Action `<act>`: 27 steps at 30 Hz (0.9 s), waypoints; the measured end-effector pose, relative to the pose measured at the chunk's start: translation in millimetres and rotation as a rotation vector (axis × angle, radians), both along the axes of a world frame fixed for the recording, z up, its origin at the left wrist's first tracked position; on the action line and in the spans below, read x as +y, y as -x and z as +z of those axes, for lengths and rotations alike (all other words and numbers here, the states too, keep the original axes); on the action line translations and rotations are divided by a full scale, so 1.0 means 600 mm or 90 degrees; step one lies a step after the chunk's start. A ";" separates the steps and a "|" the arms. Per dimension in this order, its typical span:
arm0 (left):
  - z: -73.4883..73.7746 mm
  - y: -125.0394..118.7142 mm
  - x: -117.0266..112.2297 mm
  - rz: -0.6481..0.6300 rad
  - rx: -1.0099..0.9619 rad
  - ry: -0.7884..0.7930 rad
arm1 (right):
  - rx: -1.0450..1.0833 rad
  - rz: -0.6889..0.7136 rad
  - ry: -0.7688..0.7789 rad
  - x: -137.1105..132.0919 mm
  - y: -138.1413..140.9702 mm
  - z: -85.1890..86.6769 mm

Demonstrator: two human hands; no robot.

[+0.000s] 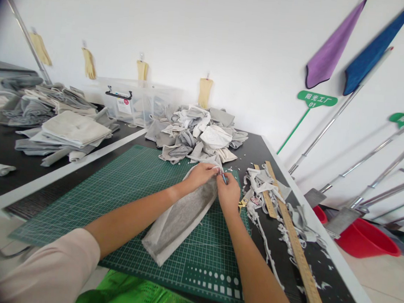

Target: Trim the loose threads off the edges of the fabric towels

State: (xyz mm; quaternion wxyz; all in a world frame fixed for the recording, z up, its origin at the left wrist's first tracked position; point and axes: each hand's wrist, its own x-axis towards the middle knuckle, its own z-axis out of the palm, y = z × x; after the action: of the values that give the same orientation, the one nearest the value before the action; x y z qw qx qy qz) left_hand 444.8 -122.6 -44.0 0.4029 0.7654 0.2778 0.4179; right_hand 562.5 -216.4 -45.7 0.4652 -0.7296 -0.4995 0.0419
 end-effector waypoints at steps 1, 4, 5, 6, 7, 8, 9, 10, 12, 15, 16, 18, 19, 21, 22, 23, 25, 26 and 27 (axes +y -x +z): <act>0.002 0.001 -0.002 -0.003 0.001 0.006 | -0.005 -0.001 0.004 -0.001 0.001 0.001; 0.012 0.007 -0.011 0.013 0.023 0.005 | -0.039 -0.018 0.007 -0.003 0.003 0.002; 0.017 0.009 -0.016 0.025 0.033 -0.003 | -0.051 -0.029 0.007 -0.004 0.004 0.002; 0.022 0.011 -0.021 0.036 0.044 -0.011 | -0.060 -0.044 0.008 -0.005 0.004 0.002; 0.027 0.013 -0.026 0.048 0.055 -0.018 | -0.067 -0.059 0.011 -0.007 0.003 0.002; 0.033 0.014 -0.030 0.058 0.065 -0.024 | -0.072 -0.072 0.016 -0.008 0.003 0.002; 0.038 0.015 -0.034 0.070 0.072 -0.028 | -0.076 -0.083 0.021 -0.009 0.001 0.003; 0.044 0.016 -0.038 0.081 0.077 -0.032 | -0.078 -0.092 0.027 -0.009 0.000 0.003; 0.054 0.017 -0.042 0.096 0.081 -0.037 | -0.073 -0.100 0.034 -0.010 -0.003 0.006; 0.067 0.017 -0.044 0.093 0.078 -0.043 | -0.027 -0.063 0.023 -0.007 -0.005 0.008; 0.071 0.017 -0.044 0.090 0.076 -0.045 | 0.006 -0.031 0.013 -0.005 -0.005 0.007; 0.078 0.018 -0.043 0.090 0.071 -0.048 | 0.110 0.047 -0.012 0.000 -0.002 0.004; 0.081 0.020 -0.043 0.092 0.068 -0.050 | 0.184 0.083 -0.024 0.003 0.001 0.003; 0.087 0.022 -0.041 0.098 0.060 -0.057 | 0.347 0.145 -0.034 0.005 0.007 0.000; 0.090 0.024 -0.039 0.104 0.052 -0.061 | 0.422 0.173 -0.031 0.006 0.011 -0.001; 0.092 0.026 -0.038 0.111 0.042 -0.065 | 0.482 0.202 -0.024 0.005 0.014 0.000; 0.098 0.029 -0.033 0.118 0.018 -0.070 | 0.549 0.260 -0.009 0.001 0.019 0.004; 0.102 0.031 -0.030 0.118 0.005 -0.073 | 0.565 0.292 -0.003 -0.002 0.021 0.008; 0.105 0.034 -0.027 0.118 -0.008 -0.077 | 0.577 0.325 0.007 -0.004 0.023 0.013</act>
State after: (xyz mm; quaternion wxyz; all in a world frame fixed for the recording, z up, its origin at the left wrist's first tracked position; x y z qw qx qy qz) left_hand 424.4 -138.5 19.2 0.3172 0.7568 0.3191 0.4741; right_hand 549.0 -219.0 -37.9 0.6060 -0.4953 -0.4100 0.4683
